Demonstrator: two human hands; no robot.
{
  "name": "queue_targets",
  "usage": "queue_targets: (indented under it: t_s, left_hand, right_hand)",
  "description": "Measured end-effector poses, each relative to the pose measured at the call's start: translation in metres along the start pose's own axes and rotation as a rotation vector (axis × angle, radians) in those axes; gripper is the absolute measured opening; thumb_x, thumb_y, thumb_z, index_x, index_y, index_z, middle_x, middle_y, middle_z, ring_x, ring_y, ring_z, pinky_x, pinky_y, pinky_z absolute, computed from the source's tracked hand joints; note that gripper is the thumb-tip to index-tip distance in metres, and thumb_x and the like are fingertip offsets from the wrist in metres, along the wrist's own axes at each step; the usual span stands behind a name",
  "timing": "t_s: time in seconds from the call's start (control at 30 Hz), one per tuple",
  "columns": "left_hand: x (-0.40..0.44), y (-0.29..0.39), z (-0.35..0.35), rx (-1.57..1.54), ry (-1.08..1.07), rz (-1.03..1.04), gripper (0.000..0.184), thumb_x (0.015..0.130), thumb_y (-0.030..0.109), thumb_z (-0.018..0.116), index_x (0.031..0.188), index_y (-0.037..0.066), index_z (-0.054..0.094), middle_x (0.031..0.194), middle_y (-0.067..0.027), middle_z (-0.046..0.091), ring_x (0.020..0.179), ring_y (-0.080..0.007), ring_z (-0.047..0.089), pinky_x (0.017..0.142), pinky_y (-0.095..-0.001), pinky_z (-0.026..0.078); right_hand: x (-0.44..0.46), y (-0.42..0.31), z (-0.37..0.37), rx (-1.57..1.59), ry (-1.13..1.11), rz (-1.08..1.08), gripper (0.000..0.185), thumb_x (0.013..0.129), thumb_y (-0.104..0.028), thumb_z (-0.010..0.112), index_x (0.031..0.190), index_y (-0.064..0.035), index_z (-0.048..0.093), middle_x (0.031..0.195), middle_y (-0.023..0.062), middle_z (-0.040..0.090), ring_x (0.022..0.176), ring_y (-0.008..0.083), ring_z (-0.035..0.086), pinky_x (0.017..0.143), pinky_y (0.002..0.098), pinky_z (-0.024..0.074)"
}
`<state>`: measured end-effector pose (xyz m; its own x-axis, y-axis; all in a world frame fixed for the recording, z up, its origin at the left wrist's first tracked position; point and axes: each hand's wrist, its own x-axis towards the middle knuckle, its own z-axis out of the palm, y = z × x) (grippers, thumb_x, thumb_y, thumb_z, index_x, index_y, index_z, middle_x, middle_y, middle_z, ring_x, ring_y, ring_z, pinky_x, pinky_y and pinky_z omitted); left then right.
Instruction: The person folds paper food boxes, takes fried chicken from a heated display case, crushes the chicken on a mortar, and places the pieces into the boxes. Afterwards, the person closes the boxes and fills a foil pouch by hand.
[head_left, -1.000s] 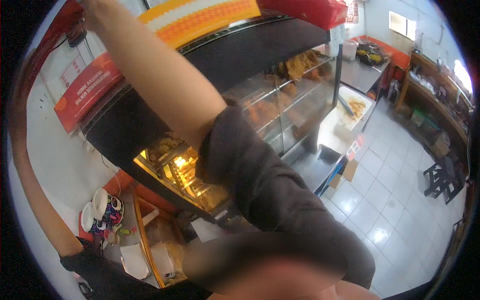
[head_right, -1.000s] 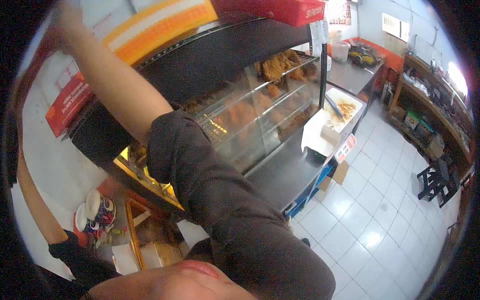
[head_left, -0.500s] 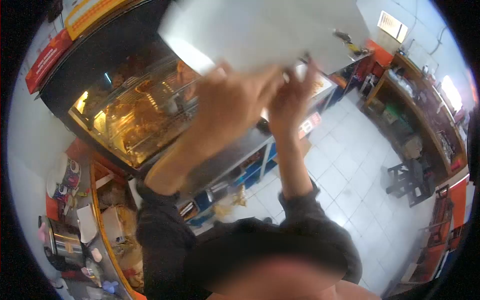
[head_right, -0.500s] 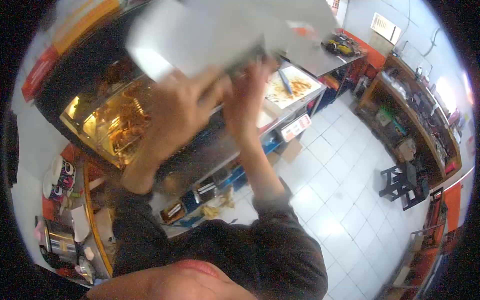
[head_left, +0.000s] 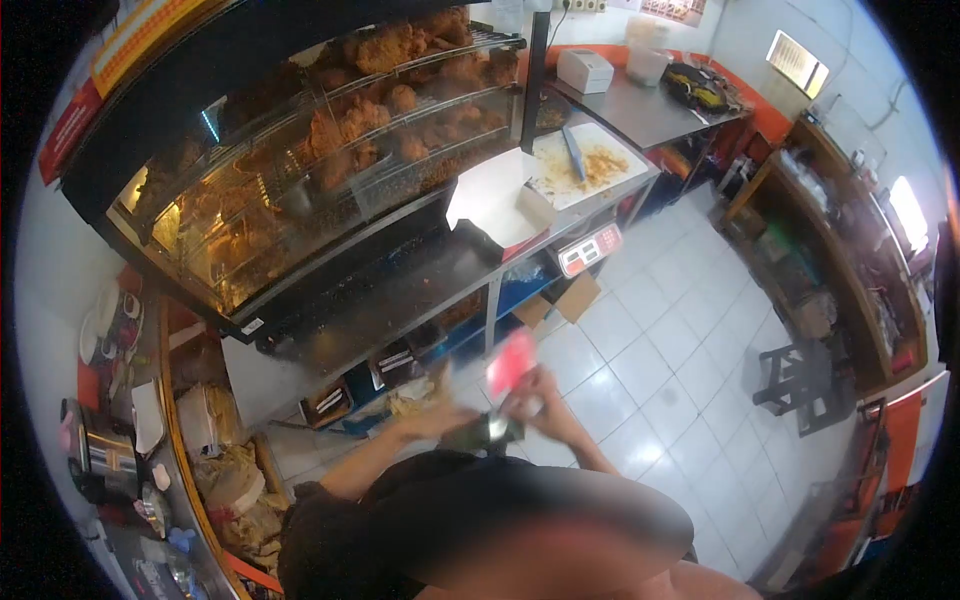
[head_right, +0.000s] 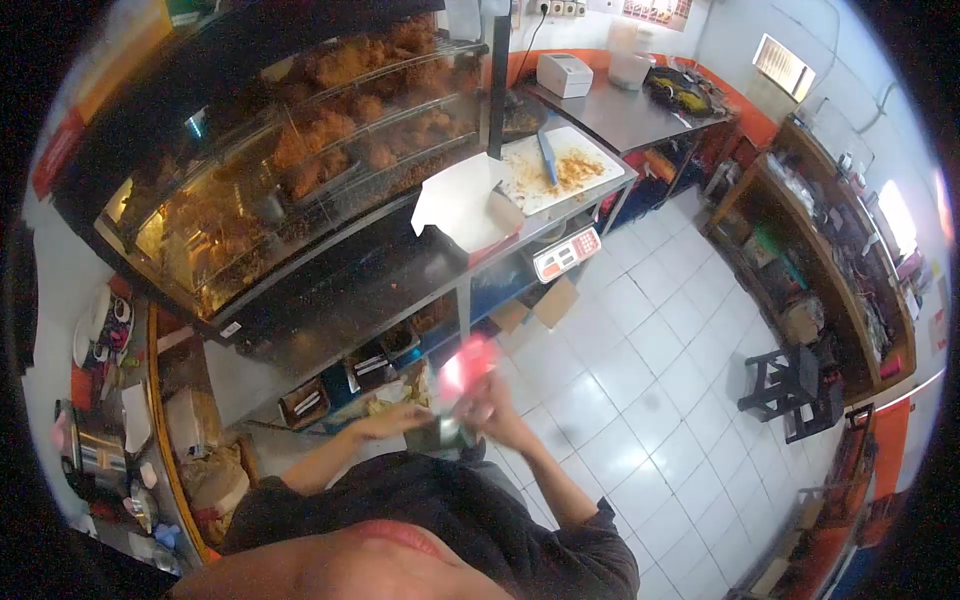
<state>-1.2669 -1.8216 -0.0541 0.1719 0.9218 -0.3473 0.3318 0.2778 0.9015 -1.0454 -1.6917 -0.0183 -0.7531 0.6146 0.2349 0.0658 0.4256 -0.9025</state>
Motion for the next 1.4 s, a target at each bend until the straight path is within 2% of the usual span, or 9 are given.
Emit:
queue_targets:
  t_s: [0.37, 0.47, 0.53, 0.73, 0.87, 1.07, 1.17, 1.33, 1.4]
  left_hand:
    - [-0.038, -0.012, 0.045, -0.147, -0.034, 0.014, 0.036, 0.09, 0.029, 0.055, 0.112, 0.0, 0.059, 0.101, -0.0061, 0.063, 0.095, -0.0116, 0.053, 0.084, -0.0288, 0.042]
    - [-0.04, 0.02, 0.039, -0.096, 0.082, -0.002, 0.032, 0.088, 0.025, 0.058, 0.108, 0.0, 0.061, 0.101, -0.0071, 0.064, 0.095, -0.011, 0.053, 0.084, -0.029, 0.042]
    - [-0.027, 0.059, 0.04, -0.071, 0.226, 0.091, 0.031, 0.086, 0.029, 0.06, 0.106, 0.005, 0.064, 0.104, -0.0106, 0.064, 0.09, -0.0165, 0.058, 0.082, -0.0311, 0.044]
    - [0.021, 0.081, 0.031, 0.53, 0.168, 0.431, 0.031, 0.086, 0.033, 0.054, 0.109, 0.014, 0.063, 0.11, -0.0126, 0.06, 0.098, -0.0365, 0.052, 0.096, -0.0495, 0.032]
    - [0.033, 0.09, -0.018, 0.528, 0.763, 0.159, 0.061, 0.084, 0.029, 0.059, 0.136, 0.008, 0.035, 0.139, -0.0137, 0.036, 0.132, -0.028, 0.027, 0.11, -0.0445, 0.015]
    - [0.023, 0.077, -0.038, -0.945, -0.072, -0.234, 0.071, 0.083, 0.025, 0.062, 0.141, 0.008, 0.024, 0.139, -0.0053, 0.034, 0.125, -0.019, 0.036, 0.105, -0.034, 0.026]
    - [0.041, 0.044, -0.026, -0.816, 0.039, -0.268, 0.081, 0.08, 0.034, 0.065, 0.141, 0.003, 0.021, 0.137, -0.013, 0.035, 0.123, -0.0179, 0.039, 0.102, -0.0321, 0.031]
    - [0.064, 0.029, -0.027, -0.461, 0.233, -0.273, 0.084, 0.08, 0.032, 0.068, 0.139, -0.001, 0.019, 0.126, -0.0142, 0.046, 0.113, -0.0198, 0.049, 0.094, -0.0323, 0.041]
    - [0.07, 0.057, -0.032, -0.469, 0.109, -0.149, 0.095, 0.072, 0.036, 0.074, 0.139, -0.004, 0.019, 0.129, -0.0193, 0.041, 0.12, -0.0272, 0.039, 0.1, -0.0347, 0.032]
  right_hand:
    - [-0.023, -0.012, 0.028, 0.039, -0.39, 0.13, 0.013, 0.075, -0.011, 0.067, 0.085, -0.0039, 0.064, 0.095, 0.0127, 0.055, 0.095, 0.0294, 0.054, 0.08, 0.0359, 0.0455]
    - [-0.024, -0.019, 0.022, 0.077, -0.335, 0.188, 0.027, 0.073, -0.012, 0.071, 0.096, -0.002, 0.061, 0.098, 0.0141, 0.052, 0.098, 0.028, 0.052, 0.081, 0.0353, 0.0451]
    - [-0.03, -0.018, 0.03, -0.146, 0.386, -0.02, 0.056, 0.07, -0.016, 0.076, 0.116, -0.0006, 0.047, 0.099, 0.0144, 0.048, 0.101, 0.0255, 0.05, 0.083, 0.0344, 0.0449]
    - [-0.049, 0.032, 0.005, 0.515, 0.26, 0.569, 0.052, 0.087, -0.044, 0.054, 0.112, 0.0022, 0.052, 0.104, 0.0143, 0.054, 0.097, 0.0246, 0.055, 0.081, 0.041, 0.0482]
    - [-0.048, 0.033, -0.049, 0.779, 0.244, 0.617, 0.039, 0.08, -0.024, 0.062, 0.108, 0.0016, 0.054, 0.098, 0.0112, 0.057, 0.092, 0.0212, 0.056, 0.075, 0.0378, 0.0481]
    - [-0.032, 0.03, -0.093, 0.465, 0.122, 0.763, 0.05, 0.066, -0.001, 0.066, 0.114, 0.0014, 0.054, 0.11, 0.012, 0.056, 0.104, 0.022, 0.051, 0.087, 0.0339, 0.0428]
    - [-0.022, 0.036, -0.091, 0.192, -0.024, 0.781, 0.053, 0.07, -0.005, 0.067, 0.118, 0.0006, 0.049, 0.112, 0.0121, 0.053, 0.107, 0.0223, 0.049, 0.089, 0.0348, 0.0421]
    - [0.0, 0.021, -0.043, -0.594, 0.928, 0.297, 0.056, 0.073, -0.012, 0.074, 0.118, -0.0021, 0.042, 0.111, 0.0103, 0.046, 0.104, 0.0218, 0.043, 0.087, 0.0337, 0.0362]
    - [0.033, 0.009, -0.039, -0.752, 0.348, -0.018, 0.049, 0.076, -0.003, 0.064, 0.122, -0.0082, 0.046, 0.121, 0.0118, 0.047, 0.103, 0.0274, 0.049, 0.086, 0.0358, 0.0393]
